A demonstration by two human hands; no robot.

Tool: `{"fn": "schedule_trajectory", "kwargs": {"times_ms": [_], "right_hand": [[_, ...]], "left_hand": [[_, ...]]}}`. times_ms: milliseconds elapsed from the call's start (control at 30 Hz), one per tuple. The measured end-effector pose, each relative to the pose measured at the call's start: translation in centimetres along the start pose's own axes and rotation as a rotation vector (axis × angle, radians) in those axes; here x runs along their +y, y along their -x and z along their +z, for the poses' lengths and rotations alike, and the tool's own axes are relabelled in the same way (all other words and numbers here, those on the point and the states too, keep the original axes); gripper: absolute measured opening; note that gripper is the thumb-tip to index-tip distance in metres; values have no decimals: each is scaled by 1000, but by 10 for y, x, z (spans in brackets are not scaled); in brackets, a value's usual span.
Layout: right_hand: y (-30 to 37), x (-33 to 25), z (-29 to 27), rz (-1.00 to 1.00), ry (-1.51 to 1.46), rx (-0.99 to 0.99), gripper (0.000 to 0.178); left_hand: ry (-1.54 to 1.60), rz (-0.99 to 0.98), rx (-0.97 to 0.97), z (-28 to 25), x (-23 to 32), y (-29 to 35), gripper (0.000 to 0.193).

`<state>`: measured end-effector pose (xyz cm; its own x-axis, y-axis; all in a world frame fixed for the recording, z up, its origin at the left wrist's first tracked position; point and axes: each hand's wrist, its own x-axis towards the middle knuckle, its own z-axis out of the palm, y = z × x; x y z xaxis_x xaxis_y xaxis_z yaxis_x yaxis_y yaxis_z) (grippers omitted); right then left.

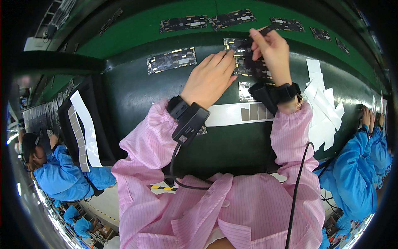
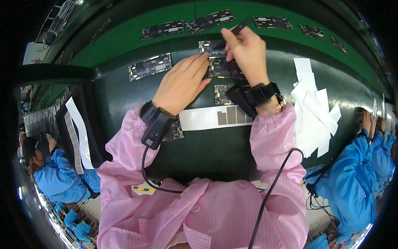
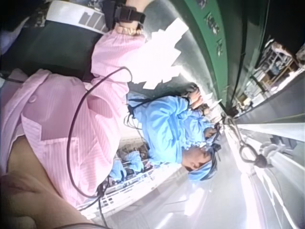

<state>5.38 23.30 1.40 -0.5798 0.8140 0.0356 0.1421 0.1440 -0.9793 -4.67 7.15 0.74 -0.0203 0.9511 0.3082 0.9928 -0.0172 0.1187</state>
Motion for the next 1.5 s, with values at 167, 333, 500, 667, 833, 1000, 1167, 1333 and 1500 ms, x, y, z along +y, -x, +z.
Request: {"fn": "schedule_trajectory", "kwargs": {"times_ms": [167,333,500,667,833,1000,1167,1333,1500], "right_hand": [[30,-24,-34,-90,-35,25,21],[110,-27,-48,143,-10,-61,14],[140,-9,-36,24,132,-59,11],[143,-9,-27,-54,216,-80,9],[143,-7,-24,-85,228,-75,9],[142,-12,-23,-99,270,-78,8],[142,-9,-22,-100,262,-79,7],[143,-4,-22,-228,317,-69,6],[144,-6,-22,-197,306,-65,6]], "left_hand": [[-15,3,30,0,-3,0,44],[203,6,65,-21,28,22,50],[410,10,-121,-31,77,67,40],[345,-4,-119,-24,82,75,39],[346,3,-126,-22,81,76,39],[348,-3,-115,-23,80,77,39],[356,-10,-107,-21,80,77,39],[363,-19,-111,-22,82,76,39],[339,-13,-129,-21,82,78,39]]}}
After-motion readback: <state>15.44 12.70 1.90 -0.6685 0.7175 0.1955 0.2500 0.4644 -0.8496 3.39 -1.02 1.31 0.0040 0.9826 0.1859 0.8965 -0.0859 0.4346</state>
